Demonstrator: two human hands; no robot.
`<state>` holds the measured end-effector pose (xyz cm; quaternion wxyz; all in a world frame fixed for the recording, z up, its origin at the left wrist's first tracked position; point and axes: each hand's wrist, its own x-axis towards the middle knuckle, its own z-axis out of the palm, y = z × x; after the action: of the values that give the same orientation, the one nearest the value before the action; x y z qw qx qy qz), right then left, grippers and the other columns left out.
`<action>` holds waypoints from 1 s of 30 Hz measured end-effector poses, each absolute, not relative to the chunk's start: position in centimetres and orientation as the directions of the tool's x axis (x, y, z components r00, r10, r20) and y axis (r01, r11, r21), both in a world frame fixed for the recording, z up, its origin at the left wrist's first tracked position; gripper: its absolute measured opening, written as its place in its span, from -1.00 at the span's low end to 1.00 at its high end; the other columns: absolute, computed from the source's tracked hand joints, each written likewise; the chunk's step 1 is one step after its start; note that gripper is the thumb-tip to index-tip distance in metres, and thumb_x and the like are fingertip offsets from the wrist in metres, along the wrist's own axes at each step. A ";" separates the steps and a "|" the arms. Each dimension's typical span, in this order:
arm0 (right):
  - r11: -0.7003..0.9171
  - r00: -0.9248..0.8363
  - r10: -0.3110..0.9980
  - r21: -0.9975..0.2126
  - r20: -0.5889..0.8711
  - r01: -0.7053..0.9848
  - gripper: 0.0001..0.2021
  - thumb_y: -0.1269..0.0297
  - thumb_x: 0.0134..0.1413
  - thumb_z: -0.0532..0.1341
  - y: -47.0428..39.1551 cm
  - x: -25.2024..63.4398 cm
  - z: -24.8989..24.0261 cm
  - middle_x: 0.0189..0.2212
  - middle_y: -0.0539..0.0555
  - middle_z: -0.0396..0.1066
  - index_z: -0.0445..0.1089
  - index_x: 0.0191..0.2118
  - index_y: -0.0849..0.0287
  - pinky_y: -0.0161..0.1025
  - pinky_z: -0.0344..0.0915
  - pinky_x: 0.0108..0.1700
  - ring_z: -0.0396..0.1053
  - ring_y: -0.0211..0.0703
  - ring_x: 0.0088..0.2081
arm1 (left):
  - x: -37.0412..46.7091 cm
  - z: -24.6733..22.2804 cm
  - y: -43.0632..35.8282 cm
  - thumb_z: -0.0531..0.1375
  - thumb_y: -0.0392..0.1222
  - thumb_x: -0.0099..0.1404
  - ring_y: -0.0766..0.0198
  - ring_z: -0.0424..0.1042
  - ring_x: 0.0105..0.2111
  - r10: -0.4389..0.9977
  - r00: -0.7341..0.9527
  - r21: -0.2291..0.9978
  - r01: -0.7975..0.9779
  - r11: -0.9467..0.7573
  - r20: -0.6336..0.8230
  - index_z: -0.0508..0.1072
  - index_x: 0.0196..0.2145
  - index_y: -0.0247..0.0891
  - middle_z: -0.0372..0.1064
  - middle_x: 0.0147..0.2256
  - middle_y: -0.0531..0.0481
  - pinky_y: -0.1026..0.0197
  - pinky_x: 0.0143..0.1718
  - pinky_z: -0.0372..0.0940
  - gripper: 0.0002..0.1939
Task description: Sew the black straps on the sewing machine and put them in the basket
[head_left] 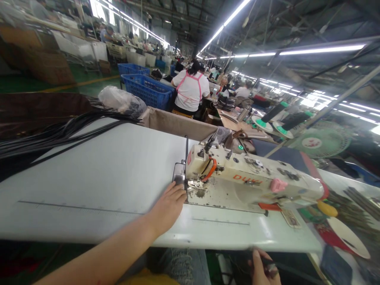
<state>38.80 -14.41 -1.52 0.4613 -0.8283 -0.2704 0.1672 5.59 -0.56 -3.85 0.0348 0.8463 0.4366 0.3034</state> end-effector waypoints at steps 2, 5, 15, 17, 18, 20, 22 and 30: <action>-0.480 0.809 0.583 -0.833 -0.069 0.275 -0.58 -0.16 -0.07 0.41 -14.2 38.5 -1.1 -0.51 0.02 0.50 0.47 -0.36 0.12 -0.17 0.41 -0.36 0.50 -0.01 -0.41 | 5.5 -3.6 -0.2 0.09 -0.33 0.45 0.06 0.34 0.28 0.806 0.385 0.401 0.719 -0.568 0.450 0.56 0.03 -0.21 0.54 0.11 -0.09 -0.16 0.44 0.06 -0.69; -0.420 0.785 0.620 -0.854 -0.024 0.306 -0.46 -0.34 -0.01 0.30 -14.4 37.6 -1.1 -0.43 0.03 0.53 0.47 -0.37 0.13 -0.20 0.38 -0.30 0.46 -0.10 -0.41 | 5.4 -3.1 0.1 0.11 -0.27 0.45 0.03 0.25 0.34 0.851 0.346 0.447 0.737 -0.507 0.395 0.54 0.07 -0.16 0.50 0.17 -0.06 -0.22 0.44 0.02 -0.68; -0.189 0.634 0.772 -0.938 0.042 0.292 -0.36 -0.30 -0.13 0.42 -14.6 33.9 -1.8 -0.18 0.13 0.58 0.56 -0.15 0.20 -0.21 0.44 -0.12 0.49 0.00 -0.13 | 5.5 -2.9 0.2 0.11 -0.19 0.47 0.02 0.14 0.41 0.882 0.344 0.441 0.770 -0.461 0.322 0.46 0.17 -0.12 0.38 0.29 -0.05 -0.24 0.45 -0.04 -0.64; -0.182 0.590 0.807 -0.934 0.037 0.308 -0.36 -0.31 -0.10 0.41 -14.7 33.1 -1.6 -0.23 0.11 0.58 0.55 -0.13 0.19 -0.23 0.45 -0.17 0.49 -0.03 -0.20 | 5.4 -3.0 0.2 0.10 -0.19 0.48 0.01 0.15 0.40 0.880 0.349 0.453 0.760 -0.467 0.322 0.46 0.17 -0.12 0.38 0.28 -0.05 -0.26 0.45 -0.03 -0.64; -0.183 0.568 0.822 -0.929 0.036 0.323 -0.37 -0.32 -0.06 0.38 -14.8 32.7 -1.5 -0.30 0.08 0.57 0.55 -0.12 0.18 -0.25 0.45 -0.23 0.48 -0.08 -0.28 | 5.3 -3.1 0.3 0.09 -0.19 0.48 0.01 0.16 0.40 0.879 0.347 0.464 0.751 -0.470 0.328 0.47 0.16 -0.12 0.39 0.27 -0.06 -0.27 0.44 -0.01 -0.64; -0.181 0.526 0.850 -0.916 0.039 0.359 -0.41 -0.33 0.07 0.30 -15.0 31.7 -1.2 -0.43 0.04 0.51 0.56 -0.14 0.17 -0.28 0.40 -0.35 0.41 -0.15 -0.42 | 5.0 -3.3 0.6 0.11 -0.22 0.45 0.01 0.19 0.38 0.874 0.337 0.504 0.718 -0.479 0.351 0.49 0.12 -0.14 0.43 0.24 -0.07 -0.26 0.43 0.04 -0.66; -0.159 0.466 0.883 -0.900 0.054 0.406 -0.44 -0.32 0.17 0.23 -15.2 30.8 -1.1 -0.49 0.04 0.49 0.58 -0.24 0.16 -0.29 0.41 -0.36 0.40 -0.15 -0.46 | 4.6 -3.7 1.3 0.13 -0.26 0.41 0.04 0.25 0.34 0.874 0.304 0.566 0.672 -0.479 0.379 0.51 0.07 -0.17 0.45 0.20 -0.11 -0.19 0.41 0.13 -0.67; 0.117 -0.040 0.992 -0.784 0.117 0.609 -0.56 0.04 0.38 0.13 -14.7 28.0 -2.3 -0.14 0.19 0.63 0.49 0.19 0.12 -0.23 0.51 -0.04 0.60 -0.03 -0.14 | 3.6 -4.4 7.9 0.17 -0.29 0.30 -0.05 0.25 0.33 0.936 0.223 0.617 0.706 -0.348 0.273 0.51 0.09 -0.29 0.40 0.21 -0.22 -0.13 0.40 0.15 -0.59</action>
<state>28.01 -14.69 -2.30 0.3421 -0.6026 -0.6645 0.2798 3.63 7.89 -4.36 0.1847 0.7598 0.5402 0.3110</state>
